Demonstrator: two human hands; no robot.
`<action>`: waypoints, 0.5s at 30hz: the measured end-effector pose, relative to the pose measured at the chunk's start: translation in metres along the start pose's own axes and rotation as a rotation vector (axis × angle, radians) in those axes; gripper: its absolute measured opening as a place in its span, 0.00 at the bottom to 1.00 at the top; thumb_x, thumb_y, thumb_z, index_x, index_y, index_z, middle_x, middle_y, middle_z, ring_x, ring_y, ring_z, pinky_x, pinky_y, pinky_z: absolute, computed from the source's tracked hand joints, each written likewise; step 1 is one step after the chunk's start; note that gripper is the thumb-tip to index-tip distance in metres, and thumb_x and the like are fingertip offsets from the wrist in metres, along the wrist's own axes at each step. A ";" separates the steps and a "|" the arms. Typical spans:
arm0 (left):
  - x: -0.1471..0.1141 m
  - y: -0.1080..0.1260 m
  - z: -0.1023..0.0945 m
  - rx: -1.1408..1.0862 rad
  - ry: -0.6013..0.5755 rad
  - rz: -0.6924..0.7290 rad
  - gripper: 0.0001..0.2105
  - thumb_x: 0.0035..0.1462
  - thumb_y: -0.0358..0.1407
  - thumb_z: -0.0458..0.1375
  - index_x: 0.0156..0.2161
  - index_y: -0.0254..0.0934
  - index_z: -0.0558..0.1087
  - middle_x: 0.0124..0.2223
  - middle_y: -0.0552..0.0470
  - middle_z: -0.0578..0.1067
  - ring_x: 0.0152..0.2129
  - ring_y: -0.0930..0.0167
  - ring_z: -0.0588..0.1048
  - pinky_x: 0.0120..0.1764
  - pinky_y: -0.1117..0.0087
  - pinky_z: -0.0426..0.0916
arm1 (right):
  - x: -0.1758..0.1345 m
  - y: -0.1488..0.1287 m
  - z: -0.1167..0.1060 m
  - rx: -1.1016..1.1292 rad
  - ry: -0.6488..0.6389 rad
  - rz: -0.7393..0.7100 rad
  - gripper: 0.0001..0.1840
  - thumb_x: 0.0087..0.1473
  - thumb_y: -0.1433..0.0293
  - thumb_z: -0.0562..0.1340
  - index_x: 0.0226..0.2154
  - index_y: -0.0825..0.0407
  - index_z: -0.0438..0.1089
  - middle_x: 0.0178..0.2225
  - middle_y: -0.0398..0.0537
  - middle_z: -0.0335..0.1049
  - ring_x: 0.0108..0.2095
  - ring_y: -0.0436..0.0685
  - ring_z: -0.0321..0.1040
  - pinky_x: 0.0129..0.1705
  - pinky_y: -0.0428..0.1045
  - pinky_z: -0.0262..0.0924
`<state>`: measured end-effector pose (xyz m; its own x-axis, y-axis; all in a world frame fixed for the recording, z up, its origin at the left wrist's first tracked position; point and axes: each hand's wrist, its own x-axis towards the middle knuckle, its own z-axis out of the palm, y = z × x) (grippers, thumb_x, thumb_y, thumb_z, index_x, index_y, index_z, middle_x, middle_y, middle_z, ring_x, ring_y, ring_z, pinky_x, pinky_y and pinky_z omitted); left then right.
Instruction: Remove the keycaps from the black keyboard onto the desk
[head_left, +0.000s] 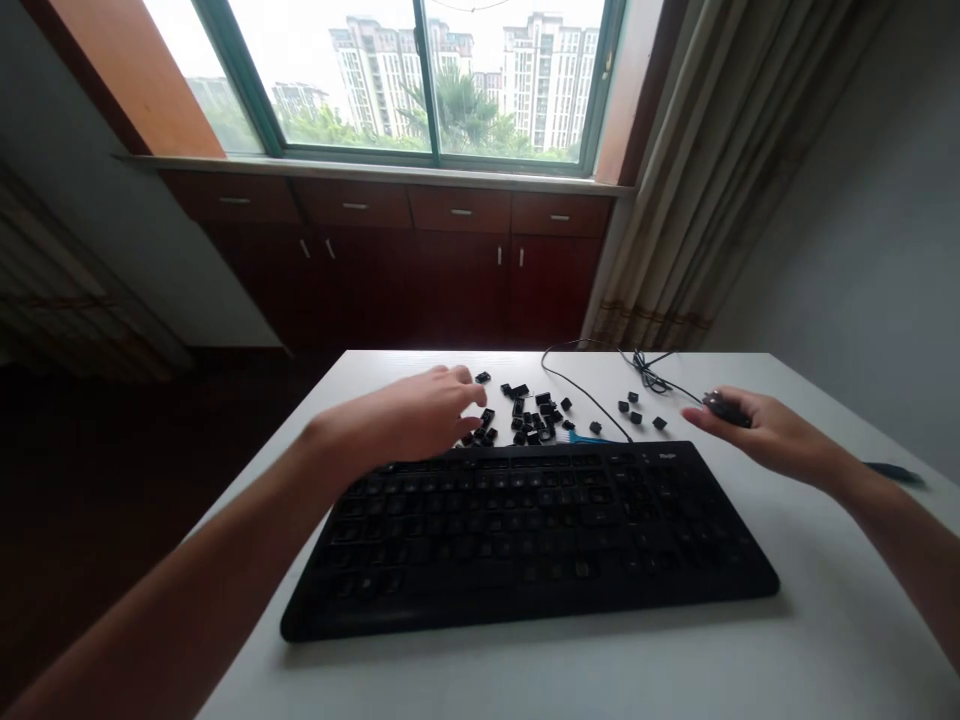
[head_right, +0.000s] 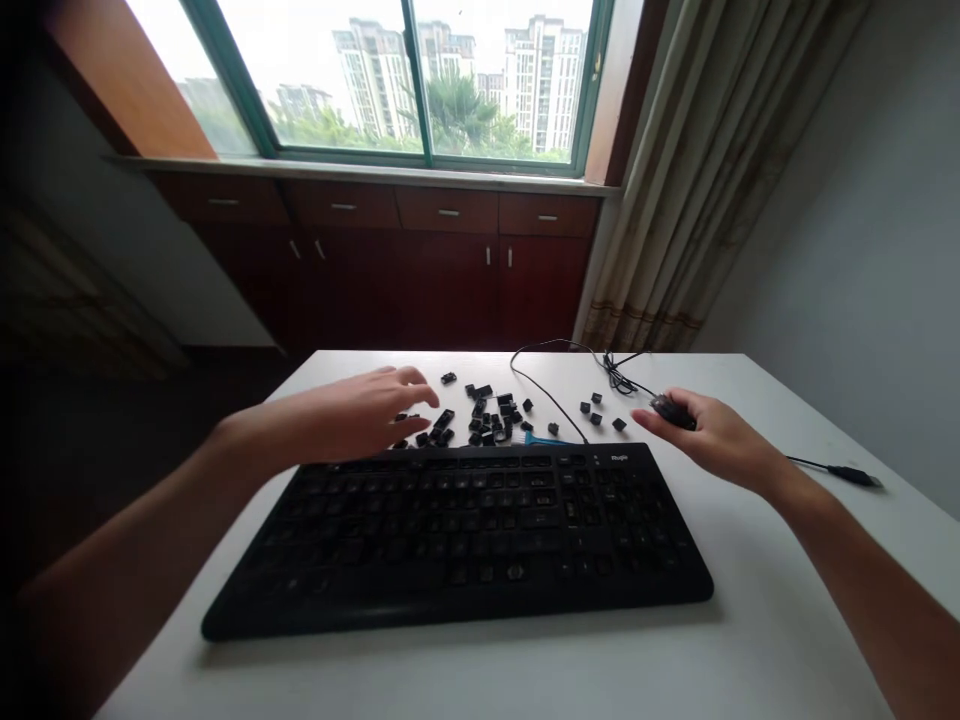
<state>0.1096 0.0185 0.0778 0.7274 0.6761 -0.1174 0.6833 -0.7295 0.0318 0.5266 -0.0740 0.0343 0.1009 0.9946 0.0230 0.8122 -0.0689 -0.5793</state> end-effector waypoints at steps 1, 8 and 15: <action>0.004 -0.015 0.002 -0.041 -0.018 -0.027 0.16 0.67 0.40 0.53 0.54 0.36 0.73 0.54 0.40 0.73 0.46 0.61 0.73 0.47 0.64 0.66 | 0.002 -0.012 -0.005 -0.018 -0.021 -0.006 0.29 0.52 0.40 0.62 0.32 0.49 0.69 0.27 0.45 0.67 0.27 0.56 0.62 0.27 0.51 0.55; 0.010 -0.059 0.016 -0.161 -0.129 0.032 0.16 0.65 0.43 0.54 0.53 0.42 0.74 0.53 0.47 0.74 0.38 0.68 0.75 0.41 0.71 0.67 | 0.020 -0.115 0.014 -0.016 -0.065 -0.246 0.29 0.59 0.41 0.55 0.27 0.49 0.61 0.24 0.42 0.61 0.23 0.52 0.57 0.25 0.49 0.50; 0.003 -0.083 0.011 -0.159 -0.047 0.006 0.16 0.61 0.42 0.57 0.53 0.46 0.75 0.52 0.49 0.76 0.41 0.67 0.75 0.42 0.72 0.67 | 0.032 -0.175 0.083 -0.407 -0.160 -0.450 0.16 0.64 0.54 0.56 0.38 0.48 0.72 0.33 0.47 0.75 0.30 0.55 0.68 0.30 0.48 0.51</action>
<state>0.0540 0.0801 0.0641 0.7300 0.6638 -0.1627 0.6833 -0.7052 0.1890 0.3405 -0.0243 0.0690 -0.3640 0.9299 0.0519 0.9119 0.3672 -0.1833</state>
